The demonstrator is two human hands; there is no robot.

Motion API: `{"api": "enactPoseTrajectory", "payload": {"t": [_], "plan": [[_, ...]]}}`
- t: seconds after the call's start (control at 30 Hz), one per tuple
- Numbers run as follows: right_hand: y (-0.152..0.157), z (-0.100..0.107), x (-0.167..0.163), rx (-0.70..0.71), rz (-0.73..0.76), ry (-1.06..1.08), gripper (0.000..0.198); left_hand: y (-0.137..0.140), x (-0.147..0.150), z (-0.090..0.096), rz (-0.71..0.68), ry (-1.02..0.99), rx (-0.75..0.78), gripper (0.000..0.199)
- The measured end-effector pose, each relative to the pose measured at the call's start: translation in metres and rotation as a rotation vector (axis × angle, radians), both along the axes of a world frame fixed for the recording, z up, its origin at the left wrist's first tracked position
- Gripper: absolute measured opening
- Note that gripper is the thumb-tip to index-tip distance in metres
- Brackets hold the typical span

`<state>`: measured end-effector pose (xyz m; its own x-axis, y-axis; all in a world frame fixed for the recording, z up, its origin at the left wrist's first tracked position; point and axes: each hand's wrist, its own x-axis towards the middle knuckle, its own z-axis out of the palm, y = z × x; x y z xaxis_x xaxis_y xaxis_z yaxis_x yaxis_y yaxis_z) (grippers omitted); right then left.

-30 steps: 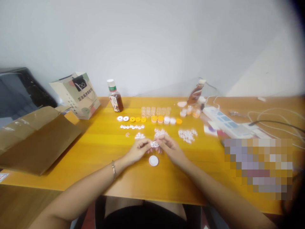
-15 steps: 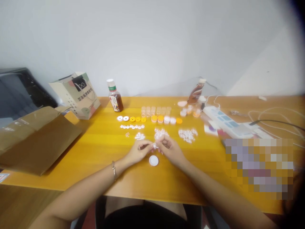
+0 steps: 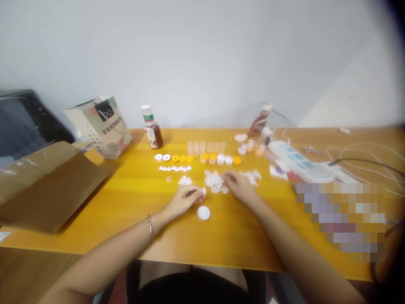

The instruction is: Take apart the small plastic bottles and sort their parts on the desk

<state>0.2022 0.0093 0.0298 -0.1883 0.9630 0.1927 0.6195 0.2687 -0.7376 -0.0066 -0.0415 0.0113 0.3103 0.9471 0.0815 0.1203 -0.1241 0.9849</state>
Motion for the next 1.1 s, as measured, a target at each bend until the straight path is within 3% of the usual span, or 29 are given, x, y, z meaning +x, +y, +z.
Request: {"api": "enactPoseTrajectory", "payload": {"t": [0.23, 0.6, 0.9, 0.97, 1.1], "plan": [[0.003, -0.01, -0.002, -0.044, -0.001, -0.122, 0.013, 0.0, 0.001, 0.002, 0.019, 0.024, 0.007, 0.031], [0.003, -0.011, 0.001, -0.022, 0.009, -0.083, 0.019, 0.002, 0.002, 0.001, 0.026, 0.045, -0.014, 0.03], [-0.005, 0.003, -0.003, -0.01, -0.026, 0.047, 0.028, 0.001, 0.002, 0.001, 0.029, 0.038, -0.012, 0.03], [-0.012, 0.007, -0.008, 0.021, 0.026, 0.097, 0.029, 0.001, 0.002, 0.0, 0.036, 0.044, -0.001, 0.029], [-0.029, 0.005, -0.022, 0.063, 0.292, 0.149, 0.027, 0.0, 0.004, -0.004, 0.066, 0.079, 0.063, 0.027]]}}
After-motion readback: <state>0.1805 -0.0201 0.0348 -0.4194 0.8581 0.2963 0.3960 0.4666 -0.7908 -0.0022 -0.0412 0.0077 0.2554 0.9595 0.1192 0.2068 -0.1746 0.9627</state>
